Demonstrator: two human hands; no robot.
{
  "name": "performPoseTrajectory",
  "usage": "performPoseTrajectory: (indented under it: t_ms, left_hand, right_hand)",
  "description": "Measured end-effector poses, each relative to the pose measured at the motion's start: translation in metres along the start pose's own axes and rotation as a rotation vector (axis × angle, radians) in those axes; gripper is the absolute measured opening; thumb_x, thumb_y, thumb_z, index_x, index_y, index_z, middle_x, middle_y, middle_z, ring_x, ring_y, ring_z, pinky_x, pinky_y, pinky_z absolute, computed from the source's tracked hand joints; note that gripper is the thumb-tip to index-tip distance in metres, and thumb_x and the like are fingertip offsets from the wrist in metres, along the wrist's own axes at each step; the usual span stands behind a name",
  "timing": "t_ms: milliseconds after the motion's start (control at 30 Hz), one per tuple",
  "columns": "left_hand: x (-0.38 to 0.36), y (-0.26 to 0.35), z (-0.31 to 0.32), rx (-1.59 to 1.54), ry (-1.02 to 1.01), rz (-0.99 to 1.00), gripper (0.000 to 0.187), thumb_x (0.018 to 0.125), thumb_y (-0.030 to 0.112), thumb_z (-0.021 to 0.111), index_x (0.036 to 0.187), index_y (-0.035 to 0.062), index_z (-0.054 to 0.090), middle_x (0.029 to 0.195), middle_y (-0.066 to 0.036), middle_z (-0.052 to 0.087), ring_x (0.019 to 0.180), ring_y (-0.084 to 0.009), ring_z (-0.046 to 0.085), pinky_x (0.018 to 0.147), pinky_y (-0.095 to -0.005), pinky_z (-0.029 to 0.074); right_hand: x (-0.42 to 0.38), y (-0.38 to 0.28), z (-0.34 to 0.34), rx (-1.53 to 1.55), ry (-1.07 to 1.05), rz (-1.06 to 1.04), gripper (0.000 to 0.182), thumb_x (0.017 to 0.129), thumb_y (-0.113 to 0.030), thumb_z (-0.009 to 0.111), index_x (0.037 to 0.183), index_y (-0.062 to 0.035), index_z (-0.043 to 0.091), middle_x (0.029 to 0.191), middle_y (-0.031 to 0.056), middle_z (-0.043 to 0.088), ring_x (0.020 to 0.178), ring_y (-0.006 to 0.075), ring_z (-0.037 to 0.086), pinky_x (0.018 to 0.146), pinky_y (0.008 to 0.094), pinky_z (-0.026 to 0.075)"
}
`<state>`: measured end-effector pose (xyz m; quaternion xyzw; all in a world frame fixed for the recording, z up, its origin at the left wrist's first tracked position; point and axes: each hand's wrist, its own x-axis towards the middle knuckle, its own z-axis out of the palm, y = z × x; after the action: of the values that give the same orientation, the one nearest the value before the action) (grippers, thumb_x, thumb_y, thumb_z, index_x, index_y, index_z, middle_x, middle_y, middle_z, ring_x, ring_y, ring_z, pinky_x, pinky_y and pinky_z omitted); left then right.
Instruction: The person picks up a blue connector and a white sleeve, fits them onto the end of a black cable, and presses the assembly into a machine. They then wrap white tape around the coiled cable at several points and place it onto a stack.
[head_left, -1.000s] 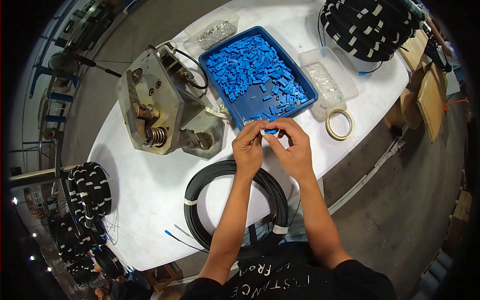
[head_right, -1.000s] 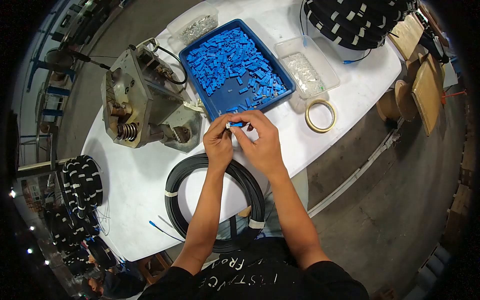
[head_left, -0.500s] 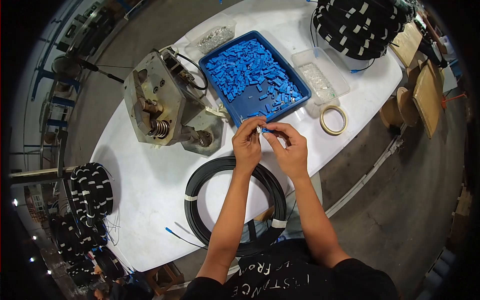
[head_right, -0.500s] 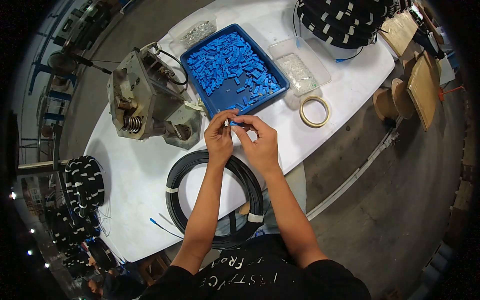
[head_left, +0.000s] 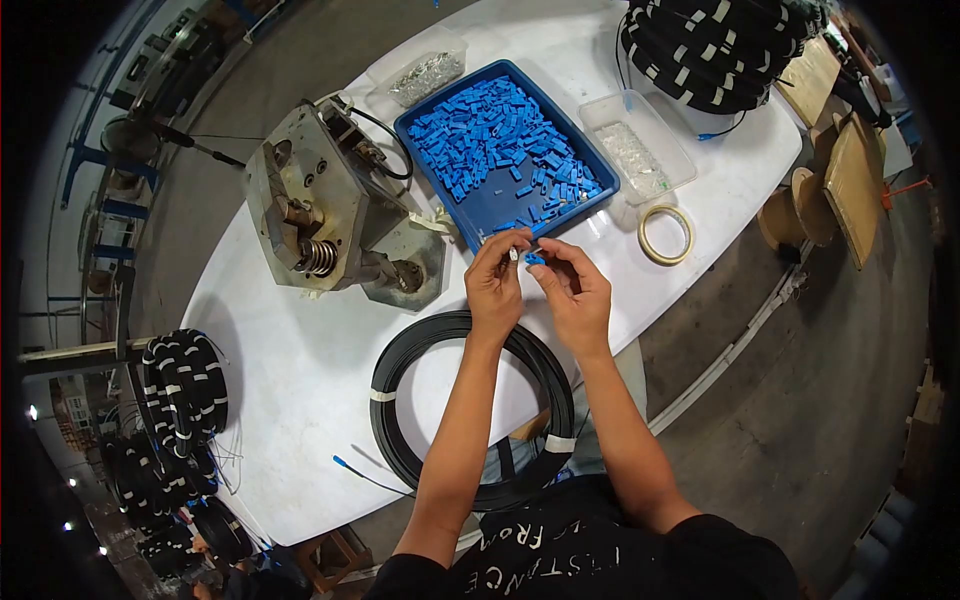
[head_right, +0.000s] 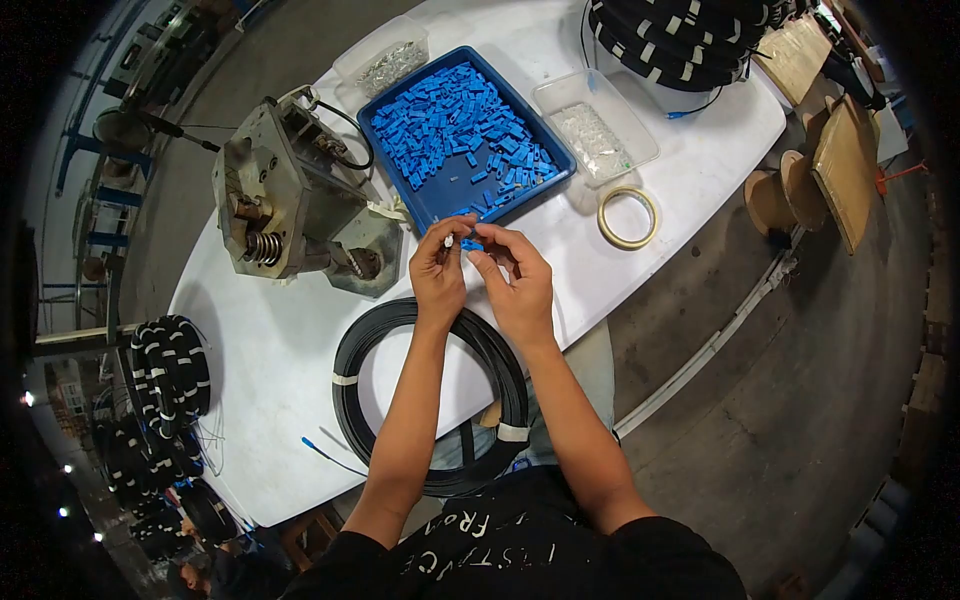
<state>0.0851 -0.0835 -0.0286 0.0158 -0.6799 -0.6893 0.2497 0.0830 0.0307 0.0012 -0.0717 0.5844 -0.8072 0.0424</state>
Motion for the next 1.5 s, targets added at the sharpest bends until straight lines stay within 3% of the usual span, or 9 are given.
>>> performPoseTrajectory:
  t_ms: [467,667,767,967,1267,1500]
  left_hand:
    - [-0.002,0.005,0.000,0.030,-0.054,0.013,0.039,0.080,-0.023,0.045,0.106,-0.0005,0.063,0.114,-0.010,0.063,0.105,-0.0184,0.061,0.089,-0.0267,0.047]
    - [-0.001,0.005,0.000,0.048,-0.047,-0.002,0.040,0.080,-0.023,0.043,0.107,-0.0006,0.063,0.113,-0.010,0.064,0.106,-0.0191,0.061,0.089,-0.0272,0.047]
    - [0.000,0.005,-0.001,0.063,-0.047,0.007,0.040,0.081,-0.023,0.043,0.106,-0.0009,0.063,0.113,-0.011,0.064,0.106,-0.0198,0.061,0.089,-0.0280,0.047]
    - [0.000,0.005,0.000,0.046,-0.049,0.047,0.038,0.080,-0.023,0.043,0.106,-0.0021,0.063,0.110,-0.012,0.065,0.106,-0.0215,0.062,0.092,-0.0296,0.046]
    - [0.000,0.003,0.000,0.043,-0.036,0.024,0.034,0.080,-0.021,0.044,0.101,-0.0029,0.064,0.109,-0.013,0.065,0.105,-0.0230,0.062,0.092,-0.0307,0.047]
    - [0.000,0.004,0.000,-0.017,-0.055,0.070,0.033,0.078,-0.018,0.050,0.103,-0.0016,0.064,0.110,-0.013,0.065,0.106,-0.0236,0.062,0.092,-0.0327,0.048]
  right_hand:
    - [0.001,0.001,0.001,-0.014,-0.005,-0.047,0.036,0.088,0.001,0.068,0.122,0.0036,0.059,0.112,0.0115,0.065,0.104,0.0164,0.063,0.092,0.0298,0.051]
    - [0.006,-0.001,-0.006,-0.172,-0.116,-0.137,0.037,0.086,0.000,0.069,0.122,0.0016,0.061,0.107,0.0099,0.065,0.091,0.0145,0.062,0.080,0.0260,0.051]
    - [0.005,-0.002,-0.005,-0.240,-0.101,-0.133,0.035,0.086,0.000,0.069,0.119,0.0002,0.062,0.103,0.0087,0.064,0.084,0.0140,0.060,0.076,0.0248,0.050]
    - [0.000,-0.002,0.001,-0.020,-0.034,-0.100,0.024,0.085,0.003,0.066,0.107,0.0030,0.059,0.100,0.0060,0.060,0.084,0.0124,0.059,0.076,0.0244,0.049]
    - [0.001,-0.008,0.007,-0.106,0.030,-0.150,0.022,0.082,0.004,0.069,0.100,0.0021,0.058,0.097,0.0071,0.062,0.082,0.0114,0.060,0.073,0.0243,0.049]
    - [0.002,-0.002,0.008,-0.253,0.052,-0.320,0.021,0.075,0.007,0.072,0.092,-0.0002,0.063,0.096,0.0105,0.066,0.083,0.0159,0.062,0.073,0.0263,0.050]
